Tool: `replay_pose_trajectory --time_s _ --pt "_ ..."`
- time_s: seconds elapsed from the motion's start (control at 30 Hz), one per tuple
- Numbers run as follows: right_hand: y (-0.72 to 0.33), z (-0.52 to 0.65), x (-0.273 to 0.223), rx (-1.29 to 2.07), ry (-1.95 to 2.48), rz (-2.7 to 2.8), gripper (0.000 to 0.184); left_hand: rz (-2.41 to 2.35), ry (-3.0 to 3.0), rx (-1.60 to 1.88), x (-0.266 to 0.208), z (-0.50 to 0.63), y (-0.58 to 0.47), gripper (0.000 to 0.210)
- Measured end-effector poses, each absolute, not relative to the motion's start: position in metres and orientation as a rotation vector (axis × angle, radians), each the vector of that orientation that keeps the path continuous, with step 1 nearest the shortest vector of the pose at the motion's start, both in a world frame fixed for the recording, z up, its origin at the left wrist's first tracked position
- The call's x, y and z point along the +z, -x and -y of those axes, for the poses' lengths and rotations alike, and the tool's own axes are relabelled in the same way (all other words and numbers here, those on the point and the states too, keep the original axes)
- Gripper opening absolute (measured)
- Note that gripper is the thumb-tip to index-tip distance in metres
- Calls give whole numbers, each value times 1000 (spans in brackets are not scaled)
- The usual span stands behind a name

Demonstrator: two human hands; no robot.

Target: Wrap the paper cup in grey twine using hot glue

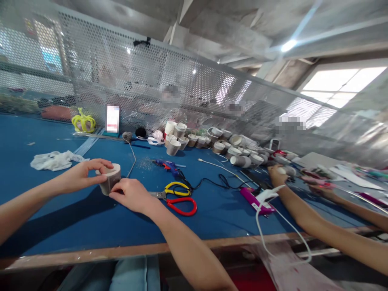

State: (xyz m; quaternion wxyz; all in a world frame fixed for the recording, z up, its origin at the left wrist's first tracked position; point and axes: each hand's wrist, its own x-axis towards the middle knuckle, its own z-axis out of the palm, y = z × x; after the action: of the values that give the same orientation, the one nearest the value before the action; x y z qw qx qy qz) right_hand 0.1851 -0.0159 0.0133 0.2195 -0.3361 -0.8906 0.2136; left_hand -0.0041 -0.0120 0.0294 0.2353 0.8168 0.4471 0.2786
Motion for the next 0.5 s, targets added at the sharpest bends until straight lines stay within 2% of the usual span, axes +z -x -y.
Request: replay_pose_trajectory --time_s 0.17,0.27,0.33,0.4,0.5 --pt "-223 -13 40 473 1255 2005 21 -1178 -2220 802 24 10 6 22" --pt "-258 -42 50 200 1435 1802 23 -1173 -2225 845 21 10 5 23" --pt "-278 -58 48 46 1723 1779 21 -1183 -2217 888 19 10 3 23" --pt "-292 -69 40 39 2042 1837 21 -1185 -2199 940 16 11 0 24" --pt "-302 -78 22 135 2161 1891 12 -1171 -2193 1005 10 11 -4 25"
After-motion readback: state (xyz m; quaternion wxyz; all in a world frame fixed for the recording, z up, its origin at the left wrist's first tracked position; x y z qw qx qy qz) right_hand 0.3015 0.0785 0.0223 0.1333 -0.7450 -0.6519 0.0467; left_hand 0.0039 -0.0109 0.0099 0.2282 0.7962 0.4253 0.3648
